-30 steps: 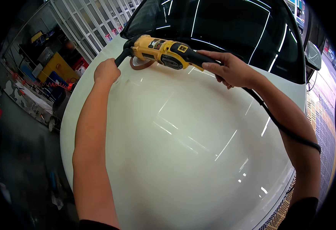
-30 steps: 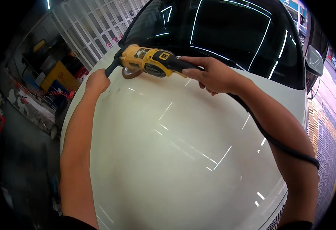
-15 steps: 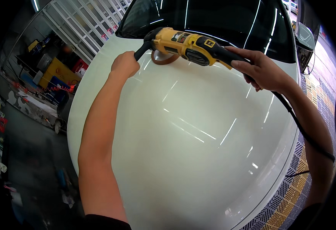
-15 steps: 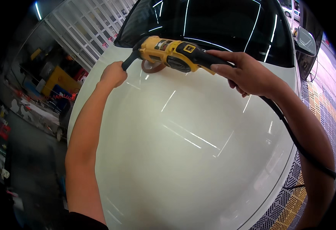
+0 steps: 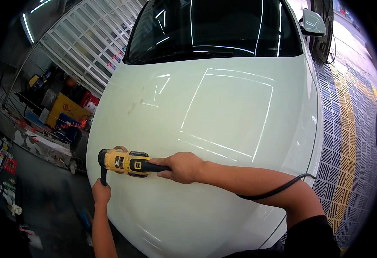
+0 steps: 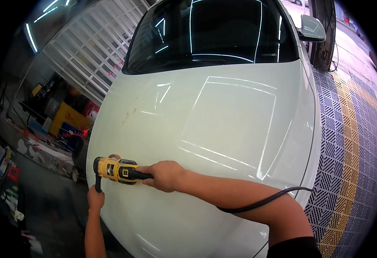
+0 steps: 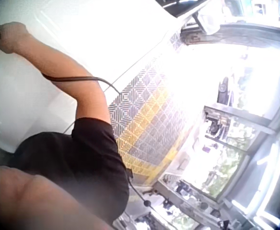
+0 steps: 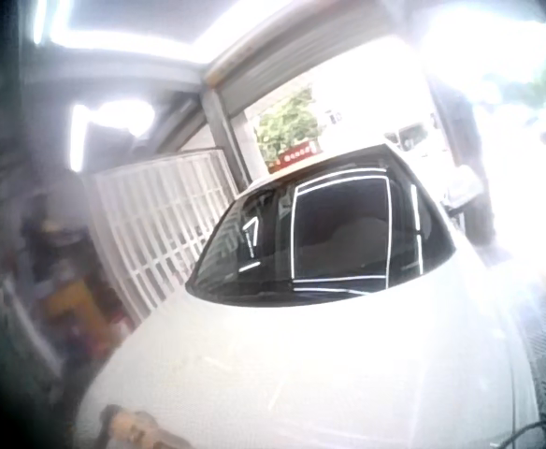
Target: The person uses a yellow electric polishing machine to buff the hood of a white car. They move the tool in consistent circular motions across the surface of the hood, covering the area systematically.
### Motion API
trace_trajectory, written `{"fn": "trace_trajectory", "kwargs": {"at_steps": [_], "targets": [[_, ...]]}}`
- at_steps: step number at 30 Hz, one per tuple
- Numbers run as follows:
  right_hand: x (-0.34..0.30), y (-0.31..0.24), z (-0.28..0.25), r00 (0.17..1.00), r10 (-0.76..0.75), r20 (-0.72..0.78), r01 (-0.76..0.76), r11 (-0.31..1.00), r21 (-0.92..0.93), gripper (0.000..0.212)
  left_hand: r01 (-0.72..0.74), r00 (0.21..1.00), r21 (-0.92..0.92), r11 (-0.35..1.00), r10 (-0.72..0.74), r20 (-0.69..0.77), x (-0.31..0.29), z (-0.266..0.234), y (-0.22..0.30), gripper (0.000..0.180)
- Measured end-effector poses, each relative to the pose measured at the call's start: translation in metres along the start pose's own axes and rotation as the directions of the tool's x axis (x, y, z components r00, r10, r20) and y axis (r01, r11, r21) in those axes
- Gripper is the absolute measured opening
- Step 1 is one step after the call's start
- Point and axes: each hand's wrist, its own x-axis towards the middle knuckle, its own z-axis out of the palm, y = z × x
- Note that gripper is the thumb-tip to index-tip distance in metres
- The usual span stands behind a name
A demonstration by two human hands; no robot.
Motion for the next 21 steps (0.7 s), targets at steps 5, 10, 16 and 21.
{"fn": "trace_trajectory", "kwargs": {"at_steps": [5,10,16,21], "targets": [[0.002,0.014,-0.018,0.997,-0.008,-0.078,0.006,1.000,-0.020,0.061,-0.077,0.997,-0.016,0.997,0.076,-0.021,0.027,0.005,0.031,0.012],[-0.024,0.041,-0.100,0.949,0.139,-0.284,-0.160,0.986,-0.052,0.057,-0.293,0.950,-0.036,0.955,0.287,-0.120,0.111,-0.001,0.173,0.016],[-0.085,0.070,-0.199,0.769,0.457,-0.447,-0.460,0.881,0.108,0.058,-0.481,0.874,-0.025,0.877,0.476,-0.098,0.170,-0.033,0.384,0.021],[-0.110,0.073,-0.197,0.756,0.459,-0.466,-0.458,0.880,0.124,0.059,-0.513,0.857,-0.041,0.857,0.509,-0.080,0.154,-0.037,0.409,0.021]]}}
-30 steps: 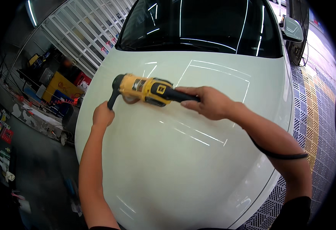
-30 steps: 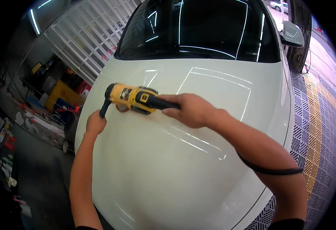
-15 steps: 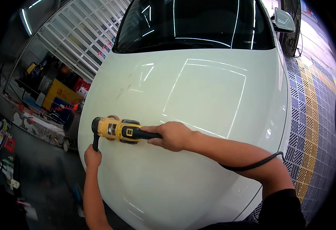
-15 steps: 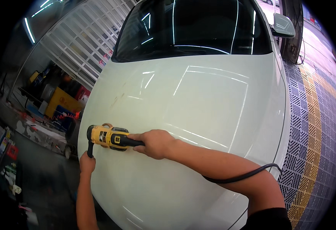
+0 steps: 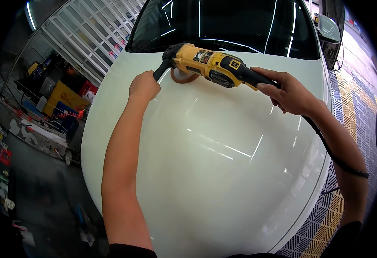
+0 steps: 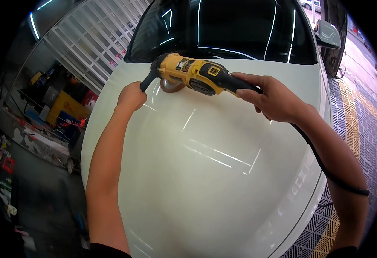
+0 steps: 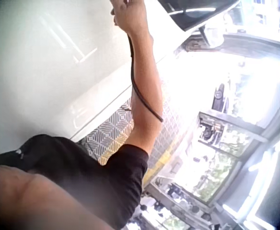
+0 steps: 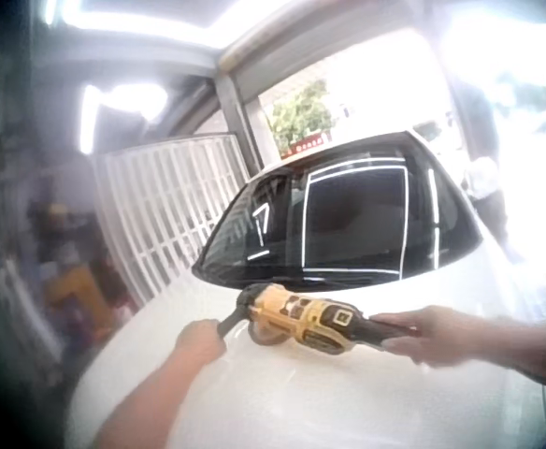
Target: The person uses a yellow electric polishing machine to buff the hood of a white car. They move the tool in consistent circular motions across the surface of the hood, covering the area systematically.
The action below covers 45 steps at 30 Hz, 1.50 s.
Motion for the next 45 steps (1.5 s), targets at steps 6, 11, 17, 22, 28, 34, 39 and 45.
{"fn": "trace_trajectory", "kwargs": {"at_steps": [6,11,17,22,28,34,39,45], "targets": [[-0.072,-0.020,0.044,0.964,-0.211,0.161,0.217,0.976,-0.018,0.058,0.088,0.995,-0.101,0.991,-0.083,0.061,-0.165,-0.006,-0.078,0.018],[-0.128,-0.020,0.125,0.845,-0.442,0.300,0.451,0.891,0.042,0.060,0.314,0.948,-0.105,0.944,-0.304,0.099,-0.354,-0.017,-0.154,0.016],[-0.176,-0.024,0.215,0.723,-0.532,0.441,0.523,0.838,0.154,0.061,0.474,0.880,-0.021,0.880,-0.473,0.032,-0.514,-0.028,-0.197,0.016],[-0.170,-0.019,0.182,0.766,-0.442,0.466,0.446,0.888,0.110,0.060,0.405,0.914,-0.045,0.913,-0.402,0.061,-0.473,-0.024,-0.187,0.015],[-0.132,-0.004,0.085,0.943,-0.291,0.161,0.291,0.956,0.027,0.058,0.126,0.992,-0.098,0.987,-0.125,0.021,-0.251,-0.012,-0.105,0.014],[-0.079,0.040,0.006,0.990,-0.082,-0.116,0.089,0.995,0.053,0.057,-0.049,0.998,0.016,0.999,0.048,0.033,-0.050,-0.014,0.041,0.022],[-0.094,0.050,-0.020,0.986,0.053,-0.160,-0.035,0.993,0.114,0.057,-0.159,0.986,-0.017,0.987,0.160,0.041,-0.028,-0.016,0.094,0.025],[-0.152,0.050,0.029,0.992,-0.125,-0.022,0.126,0.987,0.099,0.057,-0.057,0.994,-0.071,0.996,0.064,0.087,-0.152,-0.019,0.023,0.019]]}}
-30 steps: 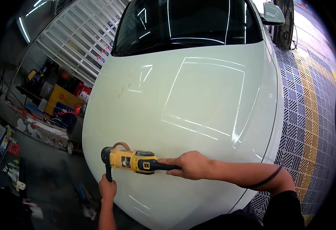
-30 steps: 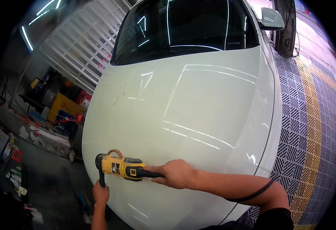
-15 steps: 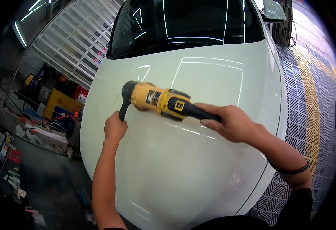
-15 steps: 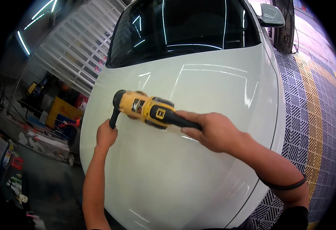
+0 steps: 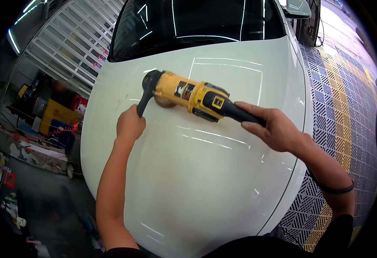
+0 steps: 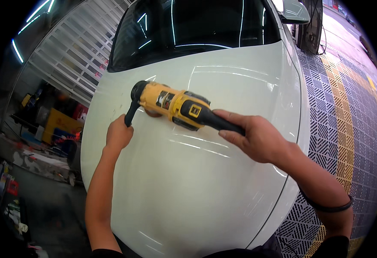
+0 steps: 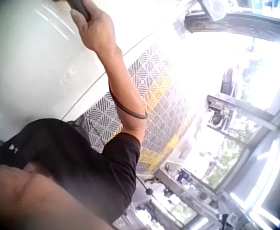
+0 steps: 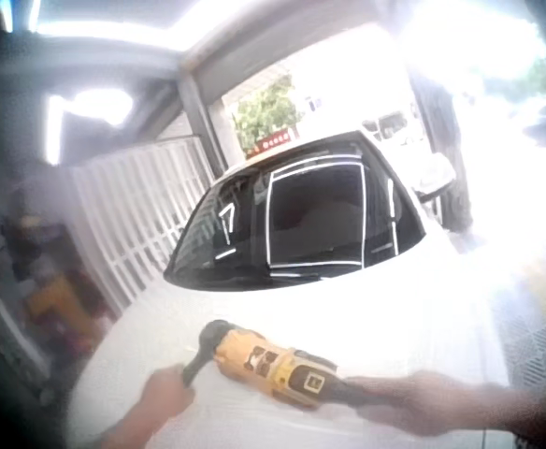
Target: The person uses a yellow electric polishing machine to buff the hood of a white car. They move the tool in consistent circular motions across the surface of the hood, covering the area systematically.
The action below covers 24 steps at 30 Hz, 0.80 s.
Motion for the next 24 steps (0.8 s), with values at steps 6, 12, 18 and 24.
{"fn": "trace_trajectory", "kwargs": {"at_steps": [6,12,18,24], "targets": [[-0.049,-0.027,0.088,0.954,-0.198,0.223,0.212,0.976,-0.043,0.061,0.229,0.973,-0.056,0.972,-0.230,-0.009,-0.206,0.000,-0.108,0.016],[-0.065,-0.054,0.170,0.802,-0.295,0.519,0.318,0.947,0.046,0.061,0.477,0.879,0.007,0.879,-0.477,-0.017,-0.379,-0.003,-0.174,0.016],[-0.057,-0.054,0.169,0.798,-0.272,0.537,0.303,0.953,0.031,0.062,0.486,0.874,0.012,0.874,-0.485,-0.027,-0.367,0.006,-0.183,0.016],[-0.049,-0.030,0.079,0.963,-0.202,0.180,0.212,0.976,-0.037,0.060,0.205,0.977,-0.059,0.977,-0.207,-0.042,-0.181,0.007,-0.105,0.016]]}}
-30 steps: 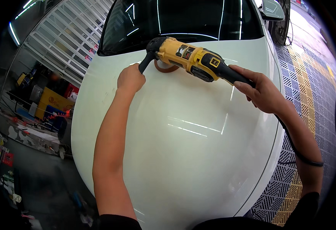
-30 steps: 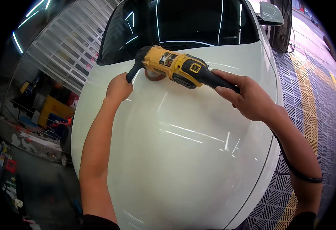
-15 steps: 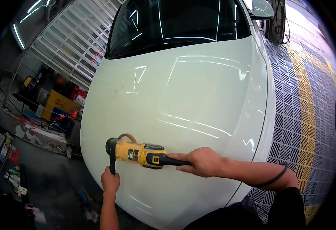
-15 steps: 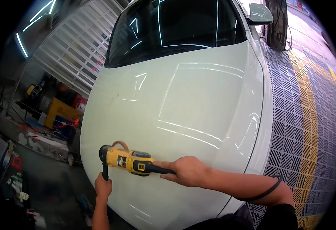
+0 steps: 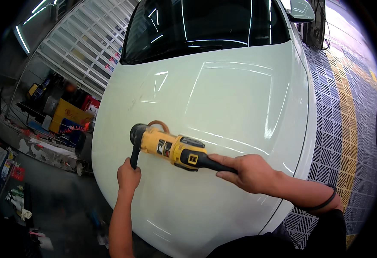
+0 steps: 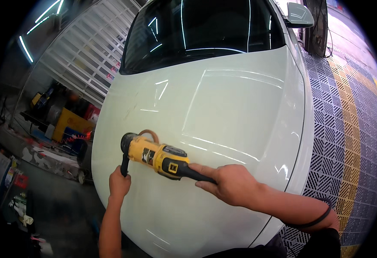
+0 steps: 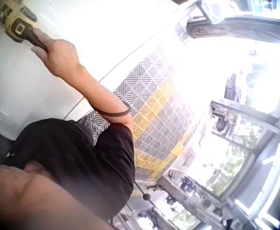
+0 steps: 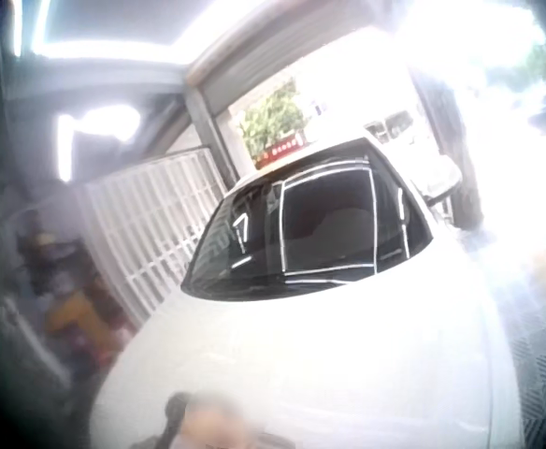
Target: The person uses a yellow electric polishing machine to buff the hood of a white car. They move the tool in consistent circular motions across the surface of the hood, covering the area systematically.
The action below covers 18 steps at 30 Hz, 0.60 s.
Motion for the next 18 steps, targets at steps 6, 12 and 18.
{"fn": "trace_trajectory", "kwargs": {"at_steps": [6,12,18], "targets": [[0.015,0.046,-0.094,0.938,0.221,-0.268,-0.188,0.972,0.143,0.054,-0.267,0.964,0.075,0.961,0.265,0.034,0.177,0.004,0.168,0.025],[0.052,0.065,-0.123,0.886,0.364,-0.287,-0.342,0.931,0.126,0.056,-0.221,0.971,-0.029,0.975,0.223,0.089,0.244,-0.001,0.235,0.065],[0.058,0.054,-0.086,0.969,0.134,-0.209,-0.131,0.991,0.028,0.057,-0.042,0.976,-0.379,0.924,0.120,0.184,0.186,0.010,0.122,0.071]]}}
